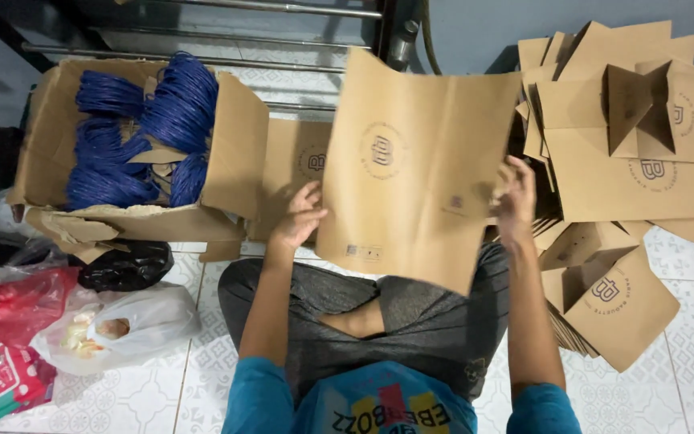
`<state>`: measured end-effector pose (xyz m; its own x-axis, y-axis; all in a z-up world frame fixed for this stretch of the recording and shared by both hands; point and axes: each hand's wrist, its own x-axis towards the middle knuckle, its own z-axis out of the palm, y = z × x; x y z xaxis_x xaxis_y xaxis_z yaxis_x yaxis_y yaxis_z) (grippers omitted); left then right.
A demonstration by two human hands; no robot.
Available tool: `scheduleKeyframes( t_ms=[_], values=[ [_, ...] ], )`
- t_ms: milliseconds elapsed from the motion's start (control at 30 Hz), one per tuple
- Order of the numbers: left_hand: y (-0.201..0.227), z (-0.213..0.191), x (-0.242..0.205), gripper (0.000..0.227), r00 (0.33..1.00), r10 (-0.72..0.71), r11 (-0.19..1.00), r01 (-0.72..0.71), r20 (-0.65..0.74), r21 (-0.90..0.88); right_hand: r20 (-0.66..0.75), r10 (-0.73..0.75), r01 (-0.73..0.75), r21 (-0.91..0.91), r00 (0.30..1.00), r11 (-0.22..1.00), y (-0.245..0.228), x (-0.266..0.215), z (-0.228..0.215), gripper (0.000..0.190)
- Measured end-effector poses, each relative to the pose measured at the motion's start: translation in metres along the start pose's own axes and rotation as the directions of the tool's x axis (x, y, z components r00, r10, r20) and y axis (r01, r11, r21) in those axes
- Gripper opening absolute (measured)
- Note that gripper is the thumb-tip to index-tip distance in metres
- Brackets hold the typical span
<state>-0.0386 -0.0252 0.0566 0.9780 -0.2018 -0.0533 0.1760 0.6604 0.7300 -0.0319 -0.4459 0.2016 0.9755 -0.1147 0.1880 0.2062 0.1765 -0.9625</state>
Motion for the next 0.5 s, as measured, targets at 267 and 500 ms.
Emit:
scheduleKeyframes(
  t_ms=[267, 500],
  values=[
    [-0.050, -0.081, -0.030, 0.079, 0.974, -0.178, 0.964, 0.201, -0.141, 0.172, 0.019, 0.296, -0.296, 0.136, 0.955, 0.945, 0.093, -0.021, 0.033, 0.037],
    [-0.036, -0.026, -0.053, 0.048, 0.976, -0.217, 0.976, 0.217, -0.033, 0.000, 0.129, 0.356, -0.376, 0.417, 0.926, 0.828, 0.088, -0.013, 0.040, 0.073]
  ],
)
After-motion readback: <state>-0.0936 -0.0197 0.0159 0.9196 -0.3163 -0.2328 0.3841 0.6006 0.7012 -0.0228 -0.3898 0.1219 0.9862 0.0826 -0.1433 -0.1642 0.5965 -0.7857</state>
